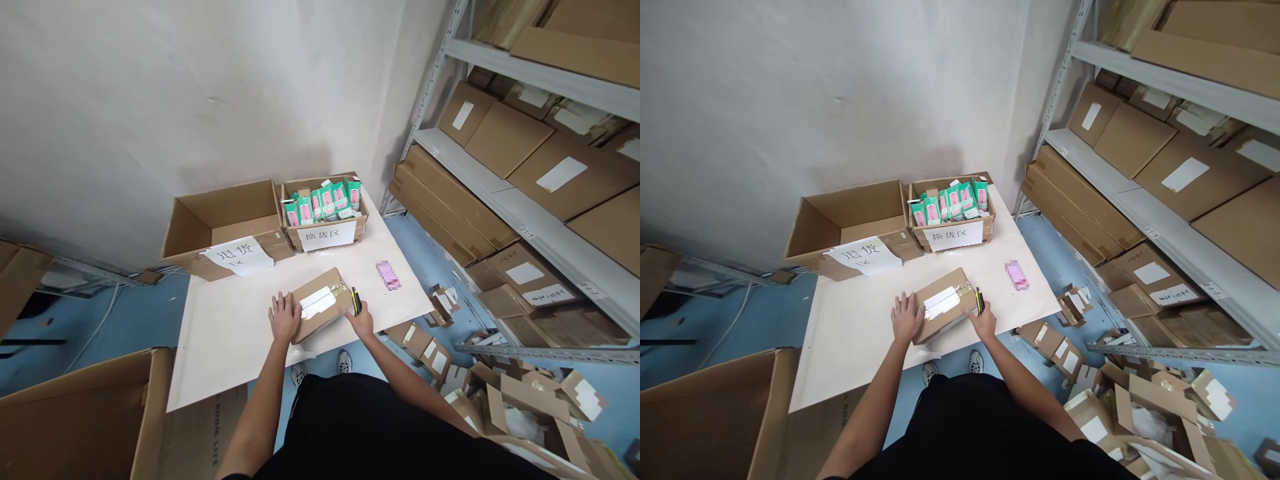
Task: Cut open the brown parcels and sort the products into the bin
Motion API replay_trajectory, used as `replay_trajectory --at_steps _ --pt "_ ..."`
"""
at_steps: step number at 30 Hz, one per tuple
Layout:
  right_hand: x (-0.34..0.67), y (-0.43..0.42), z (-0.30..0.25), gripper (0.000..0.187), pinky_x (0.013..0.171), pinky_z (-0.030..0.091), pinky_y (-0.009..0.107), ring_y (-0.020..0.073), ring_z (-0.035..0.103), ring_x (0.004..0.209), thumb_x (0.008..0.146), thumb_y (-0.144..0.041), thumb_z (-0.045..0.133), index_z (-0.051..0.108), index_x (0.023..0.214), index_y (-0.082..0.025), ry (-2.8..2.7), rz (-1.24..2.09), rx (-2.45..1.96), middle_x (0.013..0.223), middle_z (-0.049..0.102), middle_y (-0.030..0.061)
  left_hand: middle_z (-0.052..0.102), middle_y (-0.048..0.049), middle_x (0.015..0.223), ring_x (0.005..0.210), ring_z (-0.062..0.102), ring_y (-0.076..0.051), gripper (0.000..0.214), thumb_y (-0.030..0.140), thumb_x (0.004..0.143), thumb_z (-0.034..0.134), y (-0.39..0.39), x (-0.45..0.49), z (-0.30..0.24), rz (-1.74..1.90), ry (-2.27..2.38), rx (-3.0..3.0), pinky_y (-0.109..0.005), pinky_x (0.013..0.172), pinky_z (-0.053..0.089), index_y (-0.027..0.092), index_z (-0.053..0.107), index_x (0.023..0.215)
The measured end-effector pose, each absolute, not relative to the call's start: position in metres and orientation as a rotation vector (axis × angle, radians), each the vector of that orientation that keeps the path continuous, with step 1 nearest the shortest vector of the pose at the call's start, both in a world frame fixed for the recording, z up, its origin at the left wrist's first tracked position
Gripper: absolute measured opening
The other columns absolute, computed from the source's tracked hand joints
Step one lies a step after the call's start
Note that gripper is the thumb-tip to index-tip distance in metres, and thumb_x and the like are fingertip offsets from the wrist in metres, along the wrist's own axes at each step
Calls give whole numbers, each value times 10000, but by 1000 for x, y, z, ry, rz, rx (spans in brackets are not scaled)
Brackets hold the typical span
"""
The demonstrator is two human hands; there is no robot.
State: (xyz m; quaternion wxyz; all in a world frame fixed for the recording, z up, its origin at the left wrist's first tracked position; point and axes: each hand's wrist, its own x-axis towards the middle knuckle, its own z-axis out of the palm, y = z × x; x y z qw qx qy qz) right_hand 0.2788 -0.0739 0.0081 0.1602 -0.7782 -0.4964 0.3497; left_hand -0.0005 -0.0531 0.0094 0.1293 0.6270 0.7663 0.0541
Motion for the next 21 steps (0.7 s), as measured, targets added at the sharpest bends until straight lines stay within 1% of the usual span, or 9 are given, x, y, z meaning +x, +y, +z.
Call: replay_trajectory --at_steps 2,5,8,10,12,15,18,20,21 --pt "264 -64 -4 673 872 524 329 300 723 1087 897 -589 718 476 1399 -211 -1379 973 -2220 1156 756 102 344 -165 1710 1589 228 -381 686 524 1055 347 -48 -6 10 91 2259 1792 -558 1239 290 181 363 1649" --pt "262 -31 -14 690 861 527 341 311 723 1086 870 -566 753 484 1387 -197 -1293 932 -2226 1196 747 138 525 -236 1545 1408 462 -411 673 511 1054 361 -53 -1 11 52 2308 1822 -562 1114 416 118 445 1594" --pt "281 13 -14 672 769 543 331 300 744 988 869 -601 735 528 1344 -173 -1045 995 -2274 1154 757 164 659 -222 1333 1199 604 -360 611 479 1064 359 -68 21 12 15 2205 1942 -511 1008 482 105 536 1514" --pt "296 36 -13 585 706 542 318 284 746 904 888 -627 691 595 1243 -172 -957 1059 -2258 1074 770 155 677 -202 1309 1193 618 -328 575 472 1067 366 -77 38 12 22 2061 2044 -464 1005 492 125 570 1479" --pt "307 48 -14 483 685 535 296 261 740 860 929 -625 618 637 1128 -185 -982 1105 -2198 995 774 125 613 -197 1456 1318 570 -319 580 481 1072 352 -82 54 10 79 1965 2095 -438 1047 487 149 543 1507" --pt "307 43 -18 438 691 529 265 234 731 881 976 -615 514 635 1051 -201 -1037 1160 -2086 961 765 95 387 -151 1695 1536 382 -325 658 531 1074 310 -83 65 1 124 1863 2039 -444 1134 454 172 404 1618" --pt "293 24 -22 441 704 537 252 212 724 907 970 -632 503 607 1055 -212 -950 1249 -1892 1010 756 85 260 -104 1756 1606 269 -333 734 602 1063 278 -81 55 -11 130 1801 1872 -469 1209 399 185 313 1667" --pt "281 14 -22 440 709 549 259 203 727 893 944 -647 550 594 1052 -222 -880 1369 -1687 1035 754 80 236 -94 1761 1621 239 -308 739 607 1065 249 -80 35 -19 201 1811 1791 -471 1272 319 184 312 1668" --pt "276 11 -21 443 710 556 267 204 731 887 931 -652 578 591 1056 -228 -853 1448 -1574 1039 755 80 257 -98 1754 1624 236 -287 728 595 1069 231 -78 21 -22 242 1823 1758 -469 1296 276 180 336 1658"
